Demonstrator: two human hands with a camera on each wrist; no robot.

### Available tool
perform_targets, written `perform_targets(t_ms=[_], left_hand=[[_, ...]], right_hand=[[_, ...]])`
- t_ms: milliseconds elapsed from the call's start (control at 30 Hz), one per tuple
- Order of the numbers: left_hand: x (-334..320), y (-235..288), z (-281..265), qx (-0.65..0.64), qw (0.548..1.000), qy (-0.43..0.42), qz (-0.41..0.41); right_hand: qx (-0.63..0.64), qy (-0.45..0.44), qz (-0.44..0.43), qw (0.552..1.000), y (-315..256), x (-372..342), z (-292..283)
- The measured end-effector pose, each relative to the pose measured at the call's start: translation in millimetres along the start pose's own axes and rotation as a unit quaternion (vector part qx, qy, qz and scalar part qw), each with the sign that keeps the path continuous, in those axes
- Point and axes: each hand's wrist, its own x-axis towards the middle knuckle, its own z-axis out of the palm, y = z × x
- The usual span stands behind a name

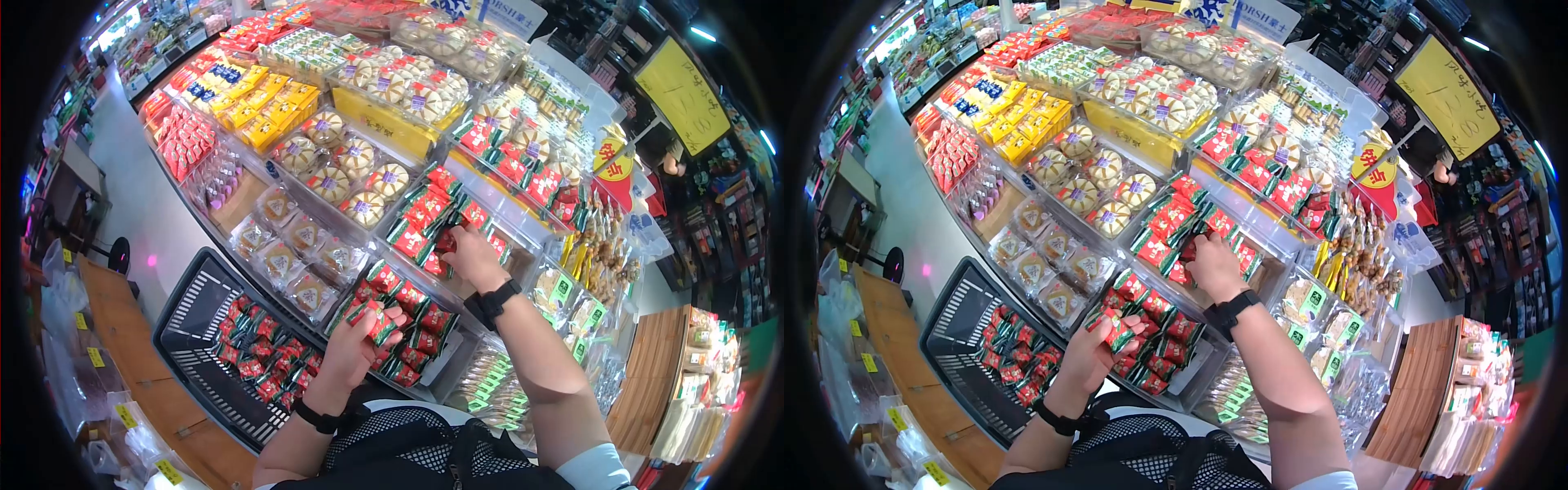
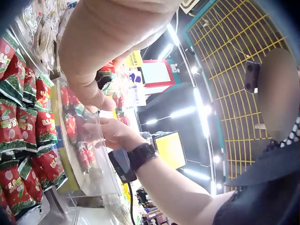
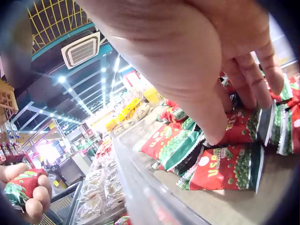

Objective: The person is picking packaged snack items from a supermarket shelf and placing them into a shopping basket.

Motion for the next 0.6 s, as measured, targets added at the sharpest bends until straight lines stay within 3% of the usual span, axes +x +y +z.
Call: perform_targets(t_ms=[133, 267, 500, 600], left_hand=[[0.8, 0.0, 5.0, 0.017, 1.0, 0.002, 0.012], [3.0, -2.6, 12.1, 0.023, 1.0, -0.001, -0.006], [5.3, -6.5, 19.7, 0.049, 0.998, -0.025, -0.026], [6.6, -9.3, 19.3, 0.053, 0.998, -0.025, -0.023]], right_hand=[[-0.022, -0.054, 0.05, 0.997, -3.5, 8.7, -3.9], [-0.056, -0.045, 0.06, 0.996, -2.6, 5.8, -0.7], [-0.092, -0.08, 0.016, 0.992, 8.6, 1.2, 4.2], [-0.034, -0.11, 0.041, 0.992, 17.6, 4.4, 8.8]])
